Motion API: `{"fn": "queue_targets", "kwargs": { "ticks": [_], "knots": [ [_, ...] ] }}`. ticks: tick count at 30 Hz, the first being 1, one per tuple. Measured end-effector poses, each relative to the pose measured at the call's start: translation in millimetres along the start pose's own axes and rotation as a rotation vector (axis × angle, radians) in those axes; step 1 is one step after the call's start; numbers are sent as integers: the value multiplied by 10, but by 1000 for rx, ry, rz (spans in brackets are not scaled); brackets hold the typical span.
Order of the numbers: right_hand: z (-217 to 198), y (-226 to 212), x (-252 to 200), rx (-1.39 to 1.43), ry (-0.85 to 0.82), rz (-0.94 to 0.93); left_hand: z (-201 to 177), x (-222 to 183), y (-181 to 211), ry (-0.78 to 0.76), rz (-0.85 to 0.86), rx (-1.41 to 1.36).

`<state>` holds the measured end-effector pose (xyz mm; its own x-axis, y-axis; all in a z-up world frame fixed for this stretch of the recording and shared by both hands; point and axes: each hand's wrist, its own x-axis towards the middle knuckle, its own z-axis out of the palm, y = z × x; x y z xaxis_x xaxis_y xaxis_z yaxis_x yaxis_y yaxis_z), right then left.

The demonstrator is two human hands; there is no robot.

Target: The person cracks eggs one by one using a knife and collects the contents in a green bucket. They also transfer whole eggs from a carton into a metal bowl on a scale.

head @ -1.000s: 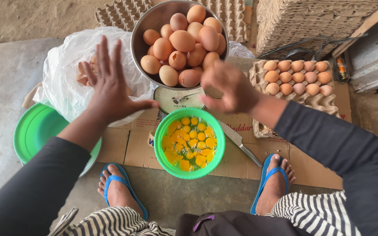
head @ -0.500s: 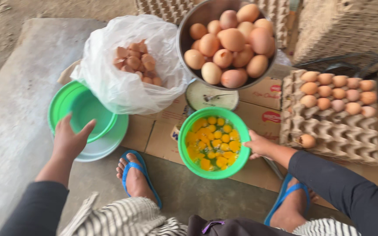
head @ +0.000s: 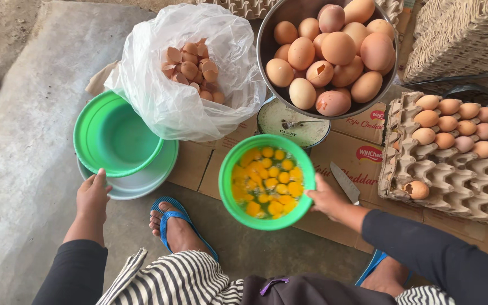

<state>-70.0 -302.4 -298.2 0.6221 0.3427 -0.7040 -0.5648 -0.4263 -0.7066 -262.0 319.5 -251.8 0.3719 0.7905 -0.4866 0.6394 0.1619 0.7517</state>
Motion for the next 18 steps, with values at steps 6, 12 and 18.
{"fn": "queue_targets", "kwargs": {
  "ticks": [6, 12, 18],
  "knots": [
    [555, -81, 98, 158, -41, -77, 296, -71, 234, -19, -118, -310],
    [995, -156, 164, 150, 55, -82, 394, -21, 386, 78, -209, -504],
    [1207, -168, 131, 225, 62, -80, 163, -240, 385, 51, 4, -419]
  ]
}}
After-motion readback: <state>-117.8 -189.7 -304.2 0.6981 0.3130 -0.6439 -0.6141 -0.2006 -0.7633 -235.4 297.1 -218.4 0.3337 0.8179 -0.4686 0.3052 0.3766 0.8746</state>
